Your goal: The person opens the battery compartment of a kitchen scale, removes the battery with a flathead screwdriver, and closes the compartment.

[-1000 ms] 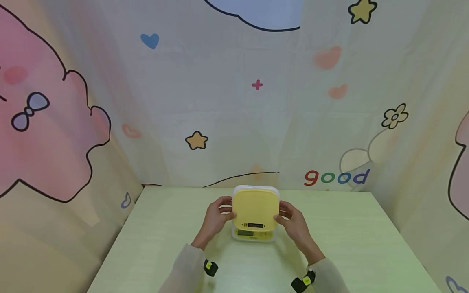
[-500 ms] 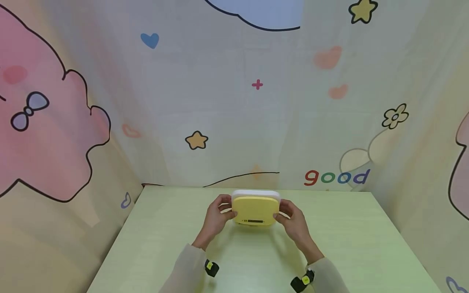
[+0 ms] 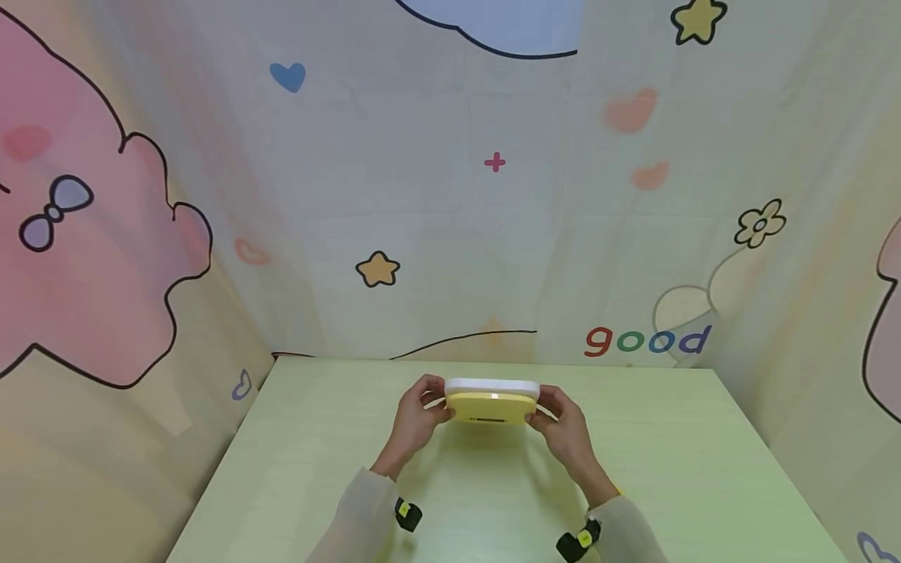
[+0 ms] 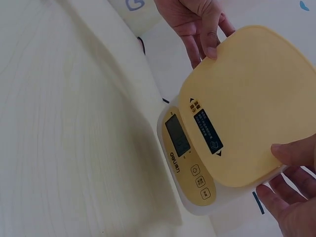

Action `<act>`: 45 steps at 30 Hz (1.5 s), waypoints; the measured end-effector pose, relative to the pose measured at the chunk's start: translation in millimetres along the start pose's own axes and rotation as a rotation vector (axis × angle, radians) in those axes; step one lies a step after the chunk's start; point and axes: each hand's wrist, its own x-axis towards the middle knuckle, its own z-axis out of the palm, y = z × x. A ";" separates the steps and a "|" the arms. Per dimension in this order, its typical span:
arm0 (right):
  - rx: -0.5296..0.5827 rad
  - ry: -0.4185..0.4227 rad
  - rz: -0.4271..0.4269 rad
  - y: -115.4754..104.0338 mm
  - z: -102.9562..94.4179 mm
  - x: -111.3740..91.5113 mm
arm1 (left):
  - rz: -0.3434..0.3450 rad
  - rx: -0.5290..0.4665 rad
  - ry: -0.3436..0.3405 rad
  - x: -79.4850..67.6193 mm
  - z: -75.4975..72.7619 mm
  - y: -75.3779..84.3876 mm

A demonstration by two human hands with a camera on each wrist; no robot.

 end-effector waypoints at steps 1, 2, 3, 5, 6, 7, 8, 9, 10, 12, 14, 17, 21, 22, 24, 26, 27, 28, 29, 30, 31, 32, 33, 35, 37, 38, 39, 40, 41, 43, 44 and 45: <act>0.000 0.003 0.002 0.8 0.2 0.2 | -0.002 -0.003 0.002 0.2 0.1 -0.7; 0.000 0.003 0.004 1.5 0.5 0.3 | -0.004 -0.006 0.003 0.4 0.3 -1.5; 0.001 0.004 0.006 2.4 0.7 0.3 | -0.006 -0.011 0.005 0.5 0.4 -2.2; -0.003 0.003 0.013 4.0 1.0 0.2 | -0.008 -0.011 0.004 0.8 0.5 -4.1; -0.002 -0.001 0.015 5.3 1.1 0.2 | -0.008 -0.009 0.004 1.0 0.6 -5.4; -0.003 -0.004 0.020 6.4 1.4 0.1 | -0.009 -0.007 0.005 1.2 0.6 -7.0; -0.002 -0.007 0.021 7.6 1.6 0.1 | -0.008 0.001 0.005 1.4 0.6 -8.3; -0.001 -0.010 0.022 8.7 1.8 0.2 | -0.008 0.007 0.006 1.5 0.6 -9.8; -0.004 -0.013 0.020 9.6 2.0 0.0 | -0.007 0.015 0.006 1.5 0.7 -11.3; 0.001 -0.015 0.025 11.3 2.5 -0.1 | -0.003 0.026 0.008 1.1 1.1 -13.5; 0.009 -0.009 0.024 11.9 3.0 -0.7 | 0.003 0.028 0.009 0.6 1.4 -14.5; 0.017 0.004 0.022 13.7 3.6 -1.6 | 0.006 0.024 0.009 -0.6 2.1 -15.8; 0.011 0.018 0.009 17.5 4.3 -1.2 | 0.001 0.028 0.002 -1.9 2.0 -17.4; 0.007 0.020 0.003 18.3 4.4 -1.0 | 0.000 0.028 0.002 -2.3 1.9 -17.5; 0.006 0.020 0.000 19.9 4.9 -0.5 | -0.003 0.031 0.004 -3.1 1.9 -17.6; 0.006 0.023 -0.002 20.8 5.1 -0.9 | -0.009 0.034 0.010 -3.9 2.2 -17.7; 0.005 0.023 -0.003 21.3 5.3 -1.3 | -0.013 0.038 0.013 -4.4 2.2 -17.5; 0.008 0.025 0.003 21.8 5.5 -1.6 | -0.018 0.036 0.017 -4.8 2.3 -17.9; 0.011 0.027 0.008 22.2 5.9 -1.9 | -0.022 0.041 0.018 -5.2 2.3 -18.5; 0.012 0.031 0.013 22.5 6.2 -2.4 | -0.028 0.042 0.019 -5.6 2.4 -19.3; 0.013 0.034 0.018 22.6 6.3 -2.9 | -0.032 0.041 0.020 -5.4 2.5 -20.4; 0.011 0.039 0.020 23.0 6.6 -3.1 | -0.037 0.036 0.021 -5.1 2.7 -21.8; 0.008 0.044 0.020 23.3 6.7 -3.4 | -0.039 0.032 0.021 -4.9 2.9 -23.0; -0.001 0.057 0.019 23.8 7.4 -3.9 | -0.043 0.027 0.025 -3.6 3.3 -28.2; -0.022 0.074 0.014 24.5 7.8 -4.1 | -0.050 0.018 0.034 -0.5 3.8 -36.5; -0.032 0.082 0.012 24.7 7.8 -4.4 | -0.051 0.020 0.038 0.9 4.2 -41.0; -0.040 0.089 0.010 24.9 7.9 -4.6 | -0.056 0.020 0.042 2.0 4.5 -45.2; -0.047 0.096 0.011 24.9 7.9 -5.0 | -0.066 0.019 0.046 3.5 4.9 -49.8; -0.050 0.102 0.013 25.0 8.0 -5.2 | -0.075 0.017 0.047 5.1 5.1 -54.6; -0.045 0.106 0.018 25.2 8.0 -6.1 | -0.082 0.026 0.049 5.0 5.4 -58.3; -0.042 0.104 0.021 25.1 8.0 -6.6 | -0.089 0.025 0.049 4.7 5.5 -59.3; -0.038 0.103 0.025 25.2 8.2 -6.8 | -0.099 0.023 0.052 4.2 5.6 -59.8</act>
